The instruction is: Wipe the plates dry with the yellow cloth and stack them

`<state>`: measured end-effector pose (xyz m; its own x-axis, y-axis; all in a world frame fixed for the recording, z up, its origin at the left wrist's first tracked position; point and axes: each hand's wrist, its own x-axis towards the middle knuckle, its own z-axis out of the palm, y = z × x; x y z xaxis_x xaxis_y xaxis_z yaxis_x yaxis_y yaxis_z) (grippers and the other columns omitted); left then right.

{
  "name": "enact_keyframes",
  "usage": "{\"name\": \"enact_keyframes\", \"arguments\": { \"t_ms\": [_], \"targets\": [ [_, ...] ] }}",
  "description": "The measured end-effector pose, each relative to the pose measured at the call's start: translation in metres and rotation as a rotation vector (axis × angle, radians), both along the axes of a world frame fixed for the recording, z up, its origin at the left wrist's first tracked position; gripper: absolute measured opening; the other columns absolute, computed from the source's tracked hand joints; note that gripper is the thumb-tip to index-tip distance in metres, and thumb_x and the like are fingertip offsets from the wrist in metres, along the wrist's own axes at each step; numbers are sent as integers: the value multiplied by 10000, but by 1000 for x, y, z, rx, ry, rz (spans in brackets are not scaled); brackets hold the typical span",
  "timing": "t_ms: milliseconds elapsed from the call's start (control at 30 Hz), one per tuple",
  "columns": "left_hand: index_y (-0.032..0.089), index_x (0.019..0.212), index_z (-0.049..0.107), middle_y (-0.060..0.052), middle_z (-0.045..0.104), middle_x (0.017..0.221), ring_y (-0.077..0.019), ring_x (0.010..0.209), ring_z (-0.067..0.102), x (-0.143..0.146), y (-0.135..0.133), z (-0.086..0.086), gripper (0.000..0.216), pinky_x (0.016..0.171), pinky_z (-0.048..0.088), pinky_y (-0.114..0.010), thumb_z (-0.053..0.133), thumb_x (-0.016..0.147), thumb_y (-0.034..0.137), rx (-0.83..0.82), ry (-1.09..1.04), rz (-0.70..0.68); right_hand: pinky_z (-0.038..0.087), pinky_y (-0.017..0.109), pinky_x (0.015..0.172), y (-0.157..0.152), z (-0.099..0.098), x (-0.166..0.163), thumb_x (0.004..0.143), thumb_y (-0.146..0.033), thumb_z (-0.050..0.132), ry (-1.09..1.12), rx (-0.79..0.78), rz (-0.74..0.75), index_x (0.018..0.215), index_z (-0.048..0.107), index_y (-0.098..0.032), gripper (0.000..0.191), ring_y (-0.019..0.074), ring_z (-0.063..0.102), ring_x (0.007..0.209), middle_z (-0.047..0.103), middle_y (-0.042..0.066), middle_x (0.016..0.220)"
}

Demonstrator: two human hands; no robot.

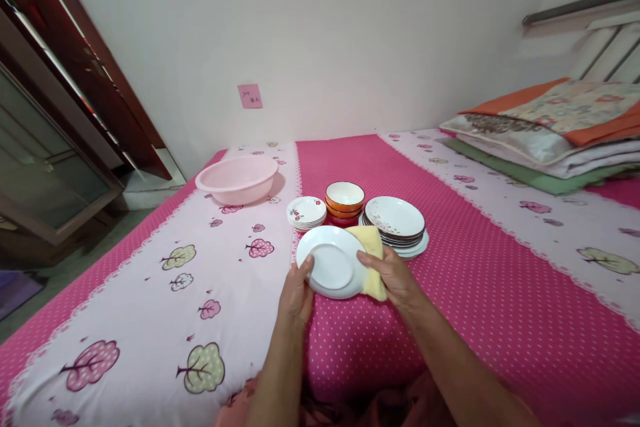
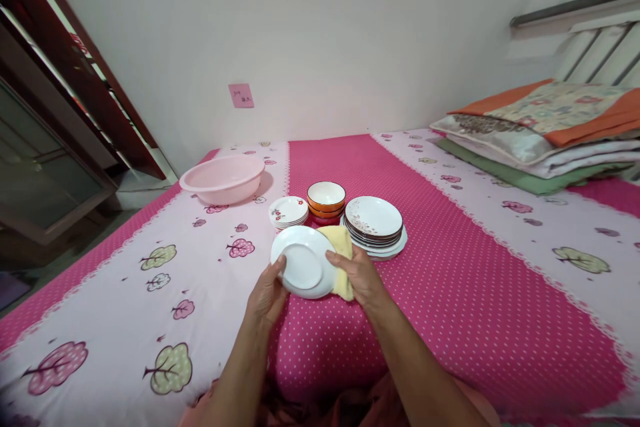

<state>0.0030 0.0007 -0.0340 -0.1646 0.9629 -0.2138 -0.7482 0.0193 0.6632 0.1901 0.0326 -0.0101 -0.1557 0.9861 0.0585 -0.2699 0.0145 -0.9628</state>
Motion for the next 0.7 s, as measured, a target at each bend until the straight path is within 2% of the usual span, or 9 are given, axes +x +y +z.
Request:
{"name": "enact_keyframes", "arguments": {
  "t_ms": [67,167,300,433,533,633,700],
  "targets": [
    [123,1237,724,-123,811,1103,-310,1133,729,0,-2,4,502,1068,539,-407,865,764,211,31,4,-9,616,491,814,4,-5,1,648,-545,852,47,-52,-12,1107,726,-156,615,324,772,832,813,117,954],
    [109,1233,721,-132,818,1068,-319,1121,738,-1,-5,6,494,1064,554,-421,854,762,182,30,7,0,624,505,816,8,-15,-3,622,-537,875,78,-104,-59,1111,722,-155,639,335,780,838,817,129,966],
    [112,1257,702,-145,815,1082,-332,1129,737,0,-5,4,516,1060,562,-457,850,767,173,7,11,29,627,482,823,14,-26,-6,643,-554,878,55,-98,-192,1134,726,-151,653,336,776,903,817,133,1017],
    [107,1223,705,-155,813,1076,-346,1109,744,2,-7,3,498,1050,567,-489,862,754,163,-22,7,24,609,477,869,19,-32,-1,716,-573,827,-19,-23,-331,1188,724,-127,657,345,755,994,797,144,1123],
    [116,1268,678,-152,810,1089,-331,1090,752,2,-7,-2,534,1039,574,-472,849,762,127,-54,-17,0,576,471,936,18,-31,2,761,-557,790,-114,74,-403,1190,727,-126,611,346,728,1059,787,132,1155],
    [129,1376,603,-135,810,1096,-292,1068,761,3,-3,-9,596,1040,570,-437,799,813,116,-119,-63,-8,548,470,980,11,-26,-1,790,-494,762,-216,193,-383,1158,739,-138,513,345,714,1072,794,113,1108],
    [111,1415,568,-144,804,1115,-284,1092,753,4,1,-12,556,1067,549,-429,735,889,173,-157,-105,-16,529,469,1018,2,-22,-5,798,-409,741,-264,266,-325,1181,739,-168,452,339,700,1112,786,99,1145]
  ]
}}
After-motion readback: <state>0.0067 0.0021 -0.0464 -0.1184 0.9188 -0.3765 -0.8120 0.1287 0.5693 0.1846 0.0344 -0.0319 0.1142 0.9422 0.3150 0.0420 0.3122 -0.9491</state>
